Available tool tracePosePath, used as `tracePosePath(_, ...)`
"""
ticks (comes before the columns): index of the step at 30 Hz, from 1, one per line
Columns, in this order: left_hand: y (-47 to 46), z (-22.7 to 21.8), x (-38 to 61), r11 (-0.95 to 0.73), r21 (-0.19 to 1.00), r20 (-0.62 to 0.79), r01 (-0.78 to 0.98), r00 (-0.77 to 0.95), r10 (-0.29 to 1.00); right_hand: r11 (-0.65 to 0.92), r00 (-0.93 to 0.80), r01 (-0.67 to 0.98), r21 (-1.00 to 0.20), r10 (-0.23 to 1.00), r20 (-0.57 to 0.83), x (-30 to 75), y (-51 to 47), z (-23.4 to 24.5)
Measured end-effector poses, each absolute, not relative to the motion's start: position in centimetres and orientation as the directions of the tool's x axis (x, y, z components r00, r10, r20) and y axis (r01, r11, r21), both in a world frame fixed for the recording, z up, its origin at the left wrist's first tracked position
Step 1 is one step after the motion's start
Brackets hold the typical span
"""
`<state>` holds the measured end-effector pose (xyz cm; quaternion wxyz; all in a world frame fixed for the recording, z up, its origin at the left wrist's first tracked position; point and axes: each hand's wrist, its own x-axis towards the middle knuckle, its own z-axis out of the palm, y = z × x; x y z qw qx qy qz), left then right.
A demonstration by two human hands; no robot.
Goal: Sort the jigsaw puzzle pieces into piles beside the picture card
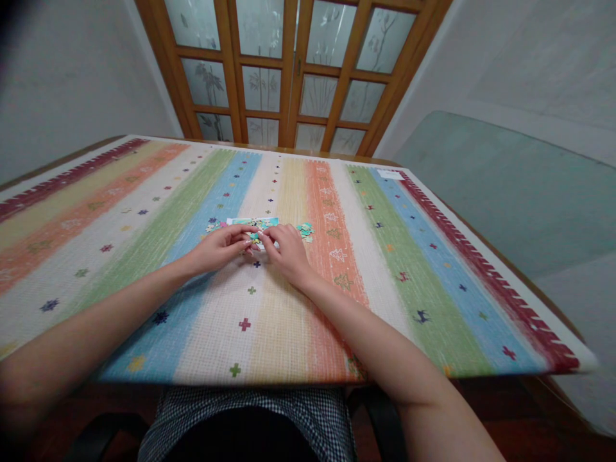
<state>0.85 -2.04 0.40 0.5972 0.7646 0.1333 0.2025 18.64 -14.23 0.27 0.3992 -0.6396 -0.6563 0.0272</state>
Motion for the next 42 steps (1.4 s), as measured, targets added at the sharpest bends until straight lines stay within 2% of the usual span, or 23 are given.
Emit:
tracePosePath(7, -2.5, 0.7, 0.5, -0.240, 0.970, 0.135, -0.039, 0.908, 0.397, 0.207, 0.169, 0.756, -0.622, 0.855, 0.490, 18.8, -14.1, 0.1)
tracePosePath(14, -2.6, 0.4, 0.6, -0.214, 0.977, 0.092, 0.017, 0.867, 0.490, 0.222, 0.143, 0.759, -0.613, 0.861, 0.489, 18.4, -14.5, -0.1)
tracePosePath(16, -1.8, 0.3, 0.2, -0.270, 0.961, 0.101, 0.059, 0.834, 0.542, 0.220, 0.130, 0.770, -0.600, 0.866, 0.484, 18.4, -14.6, -0.3)
tracePosePath(20, 1.1, 0.5, -1.2, -0.565, 0.790, 0.284, 0.240, 0.673, 0.683, 0.173, 0.181, 0.769, -0.615, 0.864, 0.469, 19.0, -14.6, -0.8)
tracePosePath(25, 3.9, 0.3, -1.8, -0.656, 0.651, 0.343, 0.381, 0.623, 0.703, 0.146, 0.203, 0.772, -0.619, 0.865, 0.458, 19.3, -14.5, -0.9)
tracePosePath(29, 4.6, -0.4, -1.0, -0.777, 0.467, 0.440, 0.422, 0.651, 0.618, 0.154, 0.184, 0.777, -0.610, 0.871, 0.455, 19.2, -14.5, -0.8)
tracePosePath(35, 5.5, -1.1, -0.2, -0.830, 0.261, 0.443, 0.493, 0.703, 0.557, 0.151, 0.180, 0.775, -0.613, 0.878, 0.444, 19.1, -14.5, -0.9)
tracePosePath(39, 6.6, -0.3, 1.1, -0.885, 0.177, 0.443, 0.431, 0.768, 0.463, 0.160, 0.175, 0.770, -0.617, 0.878, 0.446, 19.1, -14.5, -0.9)
tracePosePath(42, 7.0, 0.6, 2.8, -0.930, 0.157, 0.365, 0.333, 0.855, 0.368, 0.167, 0.176, 0.771, -0.615, 0.872, 0.456, 19.1, -14.5, -0.9)
